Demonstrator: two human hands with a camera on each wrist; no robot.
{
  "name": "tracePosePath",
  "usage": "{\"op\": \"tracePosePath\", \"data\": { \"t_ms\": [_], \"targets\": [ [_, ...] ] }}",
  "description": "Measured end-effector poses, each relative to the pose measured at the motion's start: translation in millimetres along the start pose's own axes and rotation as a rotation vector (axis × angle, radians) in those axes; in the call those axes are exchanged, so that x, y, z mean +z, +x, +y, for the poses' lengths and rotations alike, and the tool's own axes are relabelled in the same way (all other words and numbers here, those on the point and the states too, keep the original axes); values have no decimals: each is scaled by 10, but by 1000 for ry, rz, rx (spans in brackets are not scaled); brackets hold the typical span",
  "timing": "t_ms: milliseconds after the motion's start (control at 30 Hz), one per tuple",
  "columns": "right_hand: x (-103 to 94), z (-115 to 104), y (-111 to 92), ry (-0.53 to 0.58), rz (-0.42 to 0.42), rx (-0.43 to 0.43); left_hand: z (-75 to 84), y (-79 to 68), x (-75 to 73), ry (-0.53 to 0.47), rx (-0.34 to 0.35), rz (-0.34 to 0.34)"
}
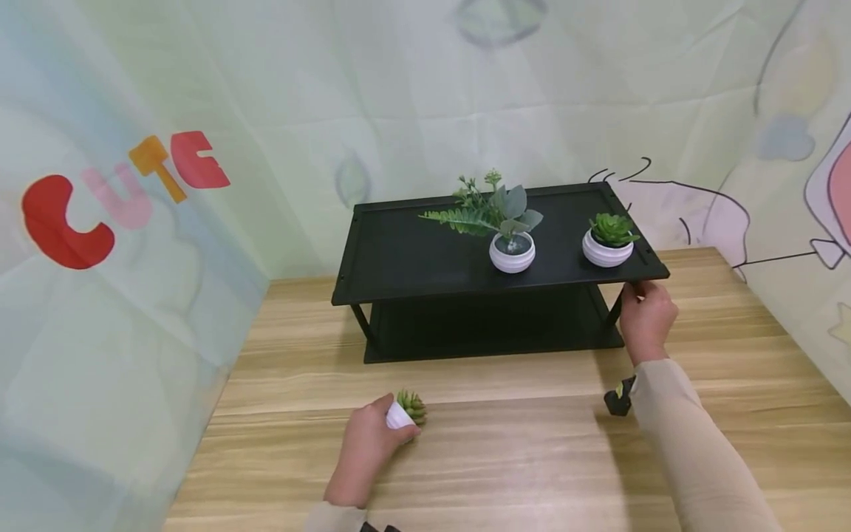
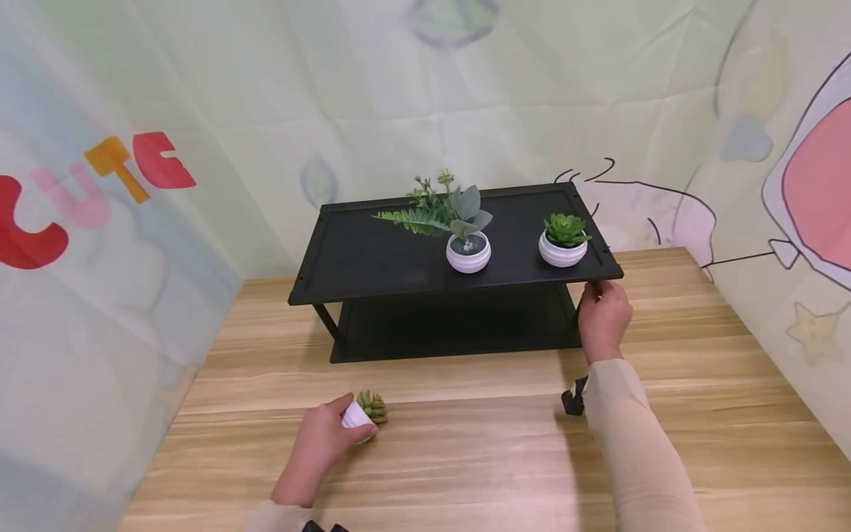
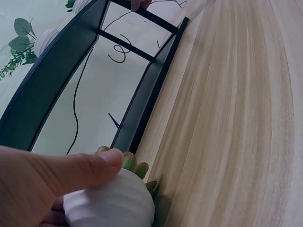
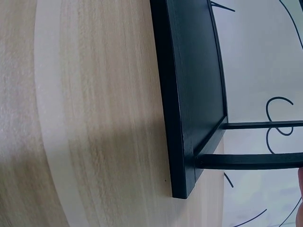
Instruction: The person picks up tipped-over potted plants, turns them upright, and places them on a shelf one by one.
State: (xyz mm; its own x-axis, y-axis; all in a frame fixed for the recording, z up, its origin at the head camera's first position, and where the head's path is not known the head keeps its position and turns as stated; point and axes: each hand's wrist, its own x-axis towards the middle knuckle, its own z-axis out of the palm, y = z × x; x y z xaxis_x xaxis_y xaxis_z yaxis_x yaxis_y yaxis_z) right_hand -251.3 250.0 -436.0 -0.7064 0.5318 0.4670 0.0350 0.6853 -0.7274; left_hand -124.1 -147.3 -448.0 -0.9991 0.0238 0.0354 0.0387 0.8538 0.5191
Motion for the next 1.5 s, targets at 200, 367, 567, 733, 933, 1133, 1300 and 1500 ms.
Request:
{"op": "tracePosePath", "data": {
  "t_ms": [200, 367, 567, 733, 933, 1133, 1300, 1500],
  "targets": [
    [-13, -8, 14, -7, -4, 5, 24, -3, -7, -22, -19, -7],
    [-15, -9, 8, -6, -6, 9, 23, -3, -18, -48, -34, 0],
    [-11, -12, -13, 1, -3, 8, -26, -25, 38, -120, -46, 48],
    [-9, -13, -14, -1, -4, 6, -64, -46, 113, -188, -29, 123],
    [-19, -31, -23, 0, -13, 14, -109, -69, 201, -284, -20, 195],
    [-28, -44, -26, -11, -34, 28, -128, -89, 282, -459, -37, 236],
    [-36, -64, -33, -17, -49, 39, -148, -94, 342, -575, -74, 238],
    [-40, -67, -33, -7, -45, 41, -173, -108, 414, -644, -86, 251]
  ]
}}
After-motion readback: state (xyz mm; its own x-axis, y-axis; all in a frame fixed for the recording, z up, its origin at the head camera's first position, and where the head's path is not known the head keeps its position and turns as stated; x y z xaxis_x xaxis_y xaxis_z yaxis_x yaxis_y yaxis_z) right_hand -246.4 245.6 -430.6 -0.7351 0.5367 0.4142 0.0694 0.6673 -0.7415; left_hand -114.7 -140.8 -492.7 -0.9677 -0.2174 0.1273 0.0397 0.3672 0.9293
